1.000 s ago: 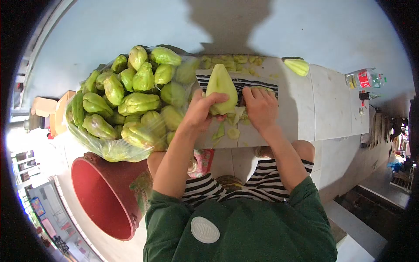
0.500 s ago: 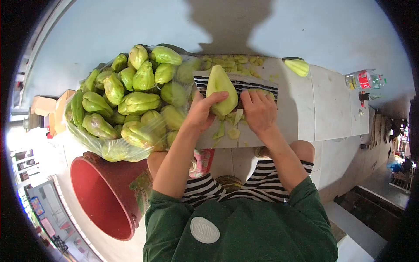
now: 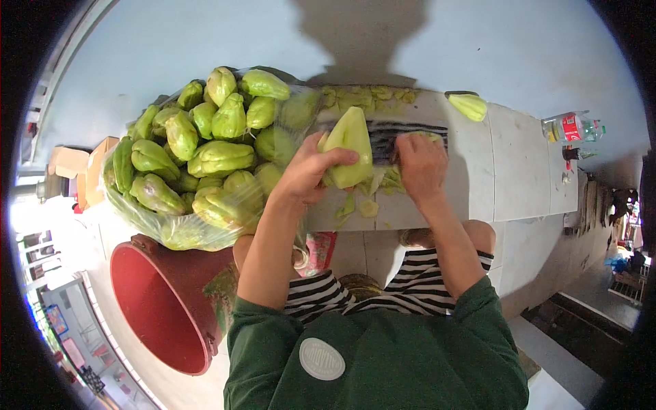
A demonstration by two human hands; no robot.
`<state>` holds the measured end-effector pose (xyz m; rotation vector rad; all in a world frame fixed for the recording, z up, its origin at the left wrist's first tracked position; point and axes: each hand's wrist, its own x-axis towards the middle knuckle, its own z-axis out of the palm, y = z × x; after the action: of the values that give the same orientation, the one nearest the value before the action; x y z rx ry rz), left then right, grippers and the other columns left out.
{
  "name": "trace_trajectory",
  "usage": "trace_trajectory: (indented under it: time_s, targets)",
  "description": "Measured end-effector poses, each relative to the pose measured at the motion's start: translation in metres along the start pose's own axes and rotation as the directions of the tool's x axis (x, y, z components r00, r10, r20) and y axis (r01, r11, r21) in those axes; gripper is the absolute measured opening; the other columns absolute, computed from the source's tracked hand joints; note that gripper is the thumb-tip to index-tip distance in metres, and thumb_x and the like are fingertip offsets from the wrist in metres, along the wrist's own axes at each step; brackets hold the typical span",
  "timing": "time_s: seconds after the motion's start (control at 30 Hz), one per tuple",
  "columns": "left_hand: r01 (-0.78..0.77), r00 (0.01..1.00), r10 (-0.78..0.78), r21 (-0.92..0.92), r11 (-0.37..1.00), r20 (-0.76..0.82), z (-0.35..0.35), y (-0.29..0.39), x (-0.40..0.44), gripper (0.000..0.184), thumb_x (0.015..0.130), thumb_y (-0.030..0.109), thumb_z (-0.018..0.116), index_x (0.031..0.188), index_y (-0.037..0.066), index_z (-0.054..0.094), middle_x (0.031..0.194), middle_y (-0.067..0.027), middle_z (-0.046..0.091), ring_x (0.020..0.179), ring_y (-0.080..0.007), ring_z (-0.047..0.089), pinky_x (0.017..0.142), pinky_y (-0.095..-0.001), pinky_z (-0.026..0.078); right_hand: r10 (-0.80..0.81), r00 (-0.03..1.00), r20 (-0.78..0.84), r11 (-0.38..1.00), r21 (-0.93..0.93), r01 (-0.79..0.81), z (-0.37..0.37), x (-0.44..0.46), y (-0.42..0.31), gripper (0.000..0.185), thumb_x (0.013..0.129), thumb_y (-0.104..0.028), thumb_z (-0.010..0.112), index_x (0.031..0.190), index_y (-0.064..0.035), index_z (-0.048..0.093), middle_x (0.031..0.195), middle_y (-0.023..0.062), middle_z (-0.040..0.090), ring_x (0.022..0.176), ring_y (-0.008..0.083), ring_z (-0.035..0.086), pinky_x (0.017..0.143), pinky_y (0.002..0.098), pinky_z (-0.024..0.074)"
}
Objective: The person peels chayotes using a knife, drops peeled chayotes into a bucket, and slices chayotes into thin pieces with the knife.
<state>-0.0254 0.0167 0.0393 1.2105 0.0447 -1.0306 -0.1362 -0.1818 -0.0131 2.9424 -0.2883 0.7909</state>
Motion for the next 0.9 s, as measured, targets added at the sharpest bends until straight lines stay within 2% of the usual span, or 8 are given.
trace_trajectory:
  time_s: [0.07, 0.13, 0.3, 0.37, 0.57, 0.7, 0.77, 0.9]
  targets:
    - [-0.006, 0.989, 0.011, -0.038, 0.999, 0.149, -0.011, 0.006, -0.003, 0.057, 0.071, 0.01, 0.075, 0.119, -0.005, 0.046, 0.097, -0.0151, 0.059, 0.081, -0.0263, 0.064, 0.052, -0.0399, 0.055, 0.066, 0.998, 0.01, 0.996, -0.06, -0.065, 0.002, -0.005, 0.02, 0.015, 0.076, -0.012, 0.06, 0.091, -0.0139, 0.056, 0.074, 0.0053, 0.061, 0.069, 0.0237, 0.062, 0.06, 0.0399, 0.0465]
    - [-0.032, 0.984, 0.046, -0.08, 0.996, 0.17, -0.022, 0.007, -0.004, 0.057, 0.071, 0.009, 0.075, 0.119, -0.004, 0.048, 0.098, -0.0148, 0.06, 0.082, -0.0253, 0.064, 0.056, -0.0396, 0.055, 0.478, 0.873, 0.094, 0.877, -0.095, -0.47, -0.008, 0.004, 0.038, 0.011, 0.081, -0.012, 0.061, 0.091, -0.0108, 0.056, 0.078, 0.0125, 0.065, 0.07, 0.0332, 0.063, 0.061, 0.0465, 0.047]
    - [-0.197, 0.98, 0.196, 0.017, 0.98, 0.011, -0.009, -0.001, 0.006, 0.057, 0.069, 0.012, 0.079, 0.118, -0.002, 0.053, 0.1, -0.0124, 0.063, 0.086, -0.0216, 0.064, 0.072, -0.0362, 0.055, 0.478, 0.856, 0.199, 0.867, 0.048, -0.496, -0.023, 0.005, 0.033, 0.019, 0.081, -0.011, 0.063, 0.098, -0.0099, 0.055, 0.077, 0.0155, 0.066, 0.071, 0.039, 0.063, 0.062, 0.0497, 0.0493]
    - [-0.375, 0.921, 0.388, 0.365, 0.852, 0.038, -0.015, -0.013, 0.026, 0.058, 0.068, 0.017, 0.081, 0.116, -0.003, 0.056, 0.101, -0.0122, 0.065, 0.089, -0.0192, 0.065, 0.077, -0.033, 0.053, 0.481, 0.833, 0.275, 0.857, 0.054, -0.513, -0.023, 0.004, 0.03, 0.024, 0.079, -0.01, 0.064, 0.101, -0.01, 0.055, 0.076, 0.0164, 0.066, 0.073, 0.0398, 0.064, 0.063, 0.0502, 0.0504]
    - [-0.19, 0.902, 0.402, 0.694, 0.695, -0.156, -0.016, -0.021, 0.066, 0.055, 0.072, 0.024, 0.081, 0.114, -0.003, 0.058, 0.099, -0.0142, 0.067, 0.089, -0.018, 0.065, 0.075, -0.0338, 0.052, 0.406, 0.859, 0.312, 0.831, 0.265, -0.49, -0.032, 0.003, 0.021, 0.021, 0.085, -0.017, 0.063, 0.1, -0.0055, 0.054, 0.08, 0.0184, 0.066, 0.075, 0.0405, 0.063, 0.065, 0.051, 0.0496]
    - [-0.203, 0.86, 0.456, 0.665, 0.719, -0.231, -0.013, -0.012, 0.071, 0.055, 0.08, 0.032, 0.075, 0.118, -0.001, 0.056, 0.104, -0.0151, 0.065, 0.091, -0.021, 0.065, 0.076, -0.036, 0.054, 0.394, 0.844, 0.363, 0.757, 0.392, -0.522, -0.036, 0.001, 0.013, 0.024, 0.09, -0.023, 0.061, 0.1, -0.0025, 0.054, 0.078, 0.0199, 0.064, 0.075, 0.0403, 0.063, 0.065, 0.0477, 0.0483]
    - [-0.293, 0.9, 0.284, 0.023, 0.956, -0.331, -0.019, -0.006, 0.075, 0.055, 0.091, 0.046, 0.057, 0.124, 0.002, 0.051, 0.11, -0.0168, 0.062, 0.093, -0.0267, 0.065, 0.078, -0.0421, 0.054, 0.392, 0.833, 0.39, 0.692, 0.472, -0.547, -0.038, 0.0, 0.011, 0.026, 0.092, -0.025, 0.06, 0.101, -0.0014, 0.054, 0.077, 0.0196, 0.064, 0.074, 0.0399, 0.063, 0.065, 0.0465, 0.0477]
    - [-0.268, 0.963, 0.256, -0.357, 0.895, -0.081, -0.027, 0.011, 0.061, 0.061, 0.096, 0.059, 0.031, 0.123, 0.006, 0.046, 0.105, -0.0212, 0.062, 0.092, -0.0378, 0.063, 0.075, -0.0493, 0.053, 0.314, 0.835, 0.452, 0.476, 0.686, -0.55, -0.042, -0.008, 0.004, 0.029, 0.094, -0.027, 0.058, 0.101, 0.0008, 0.054, 0.068, 0.0153, 0.06, 0.059, 0.0309, 0.06, 0.055, 0.0397, 0.0439]
